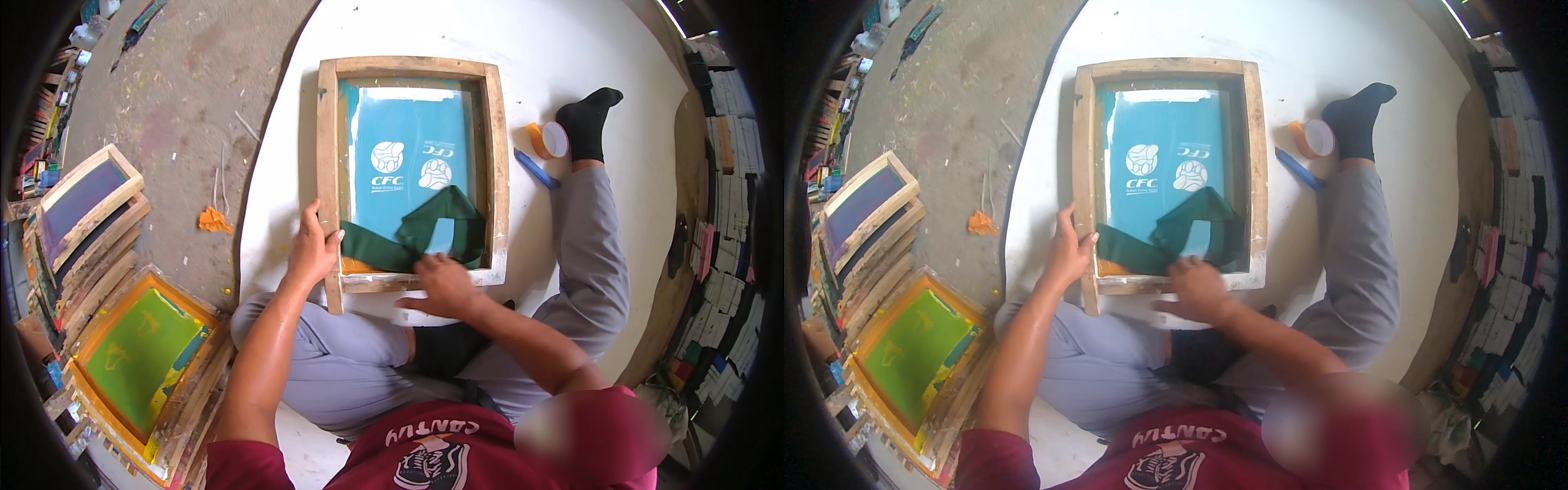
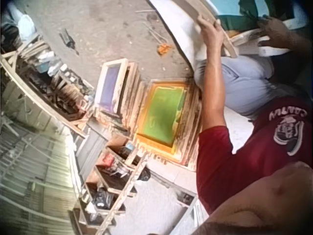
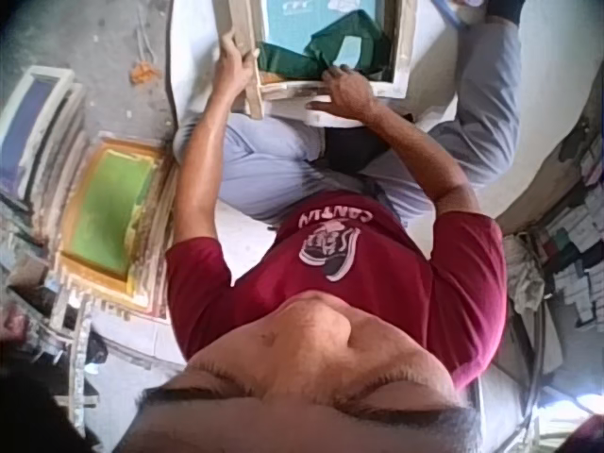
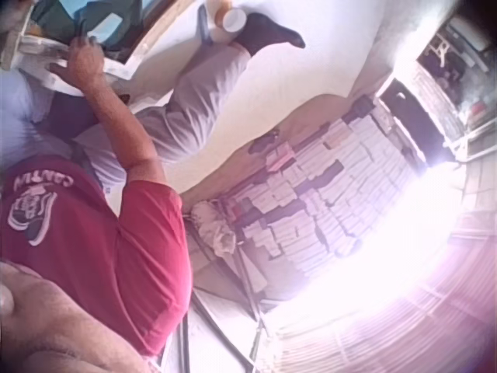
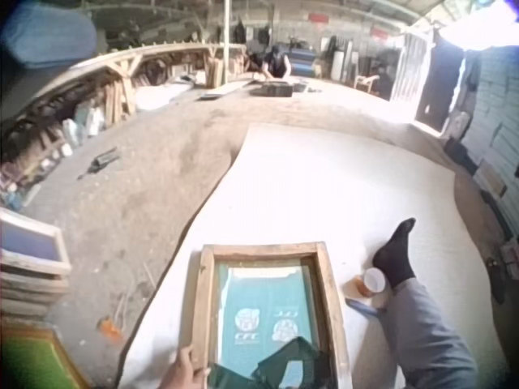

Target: The person sits on the floor and wipes the surface of a screen printing frame with a green cloth. They then apply masking tape to the edges of the frame, pressing it down firmly. The person repeats this process on a second frame with a different design.

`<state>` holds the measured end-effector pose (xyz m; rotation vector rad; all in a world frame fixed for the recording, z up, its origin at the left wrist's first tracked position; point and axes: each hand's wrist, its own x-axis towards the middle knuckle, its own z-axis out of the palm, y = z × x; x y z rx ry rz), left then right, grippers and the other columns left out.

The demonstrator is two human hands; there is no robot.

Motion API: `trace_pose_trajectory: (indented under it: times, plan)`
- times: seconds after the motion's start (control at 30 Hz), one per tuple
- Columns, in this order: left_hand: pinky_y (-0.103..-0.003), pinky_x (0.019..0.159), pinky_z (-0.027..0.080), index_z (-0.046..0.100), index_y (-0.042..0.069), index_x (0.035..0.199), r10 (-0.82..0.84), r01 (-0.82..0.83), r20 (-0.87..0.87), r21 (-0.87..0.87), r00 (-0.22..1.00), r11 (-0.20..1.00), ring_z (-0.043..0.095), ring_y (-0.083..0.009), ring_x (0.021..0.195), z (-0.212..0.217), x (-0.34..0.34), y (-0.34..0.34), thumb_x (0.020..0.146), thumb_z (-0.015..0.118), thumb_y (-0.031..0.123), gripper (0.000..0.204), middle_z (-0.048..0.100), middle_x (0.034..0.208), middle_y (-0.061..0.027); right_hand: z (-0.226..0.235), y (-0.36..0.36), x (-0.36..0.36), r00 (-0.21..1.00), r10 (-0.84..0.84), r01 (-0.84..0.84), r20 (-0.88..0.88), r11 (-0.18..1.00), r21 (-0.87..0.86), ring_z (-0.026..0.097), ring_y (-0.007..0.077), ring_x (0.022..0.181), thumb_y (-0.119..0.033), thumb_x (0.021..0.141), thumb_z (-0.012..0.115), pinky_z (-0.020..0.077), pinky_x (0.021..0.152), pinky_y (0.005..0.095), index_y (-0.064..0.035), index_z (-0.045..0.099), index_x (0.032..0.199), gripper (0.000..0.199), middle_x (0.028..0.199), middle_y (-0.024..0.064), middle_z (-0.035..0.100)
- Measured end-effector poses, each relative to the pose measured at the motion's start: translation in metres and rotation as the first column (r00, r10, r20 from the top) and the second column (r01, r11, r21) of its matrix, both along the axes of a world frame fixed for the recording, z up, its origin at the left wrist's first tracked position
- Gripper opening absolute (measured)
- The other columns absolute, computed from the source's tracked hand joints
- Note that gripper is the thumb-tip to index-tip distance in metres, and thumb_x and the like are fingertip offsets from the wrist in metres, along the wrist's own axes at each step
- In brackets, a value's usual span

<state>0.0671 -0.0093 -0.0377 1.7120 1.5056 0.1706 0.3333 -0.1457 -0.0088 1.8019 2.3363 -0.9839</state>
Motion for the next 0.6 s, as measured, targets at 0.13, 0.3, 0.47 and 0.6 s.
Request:
trace_pose_trajectory:
  times: [0.13, 0.3, 0.47, 0.6]
  plan:
    - [-0.055, 0.108, 0.048, 0.025, 0.004, 0.156, -0.001, 0.0, 0.03, 0.044, 1.0, 0.999, 0.055, -0.0526, 0.133, -0.004, -0.002, -0.002, 0.098, 0.072, 0.021, 0.077, 0.047, 0.152, -0.0335, -0.013, 0.022, -0.073, 0.985, 0.076, -0.063, -0.154, 0.994, 0.086, 0.066, 0.039, 0.102, -0.074, 0.087, 0.068, 0.0541, 0.093, 0.0474, 0.0043, 0.068, 0.103, 0.08, 0.104, 0.0212, 0.067]
    - [-0.054, 0.107, 0.049, 0.024, 0.006, 0.156, -0.006, 0.002, 0.058, 0.077, 0.998, 0.997, 0.055, -0.052, 0.133, -0.01, -0.007, -0.001, 0.097, 0.073, 0.021, 0.078, 0.049, 0.151, -0.0327, -0.005, 0.009, -0.028, 0.999, 0.001, -0.001, -0.046, 1.0, 0.001, 0.067, 0.0387, 0.104, -0.074, 0.087, 0.067, 0.0555, 0.094, 0.0473, 0.0033, 0.066, 0.111, 0.081, 0.106, 0.0212, 0.067]
    - [-0.055, 0.105, 0.05, 0.024, 0.007, 0.156, 0.0, -0.001, 0.03, 0.013, 1.0, 1.0, 0.057, -0.0519, 0.131, 0.001, -0.004, 0.001, 0.097, 0.073, 0.021, 0.078, 0.049, 0.151, -0.0328, 0.024, -0.001, 0.052, 0.968, -0.059, 0.117, 0.245, 0.966, -0.229, 0.067, 0.0369, 0.113, -0.075, 0.089, 0.064, 0.0556, 0.098, 0.0476, 0.0043, 0.07, 0.114, 0.083, 0.117, 0.0223, 0.068]
    - [-0.056, 0.103, 0.051, 0.024, 0.006, 0.155, -0.011, 0.011, -0.014, 0.008, 1.0, 1.0, 0.058, -0.0529, 0.127, 0.004, 0.0, 0.001, 0.097, 0.073, 0.021, 0.077, 0.049, 0.15, -0.0342, 0.019, -0.004, 0.043, 0.967, -0.023, 0.069, 0.255, 0.982, -0.174, 0.067, 0.0374, 0.107, -0.075, 0.087, 0.066, 0.0542, 0.096, 0.0458, 0.0039, 0.073, 0.108, 0.082, 0.114, 0.0211, 0.069]
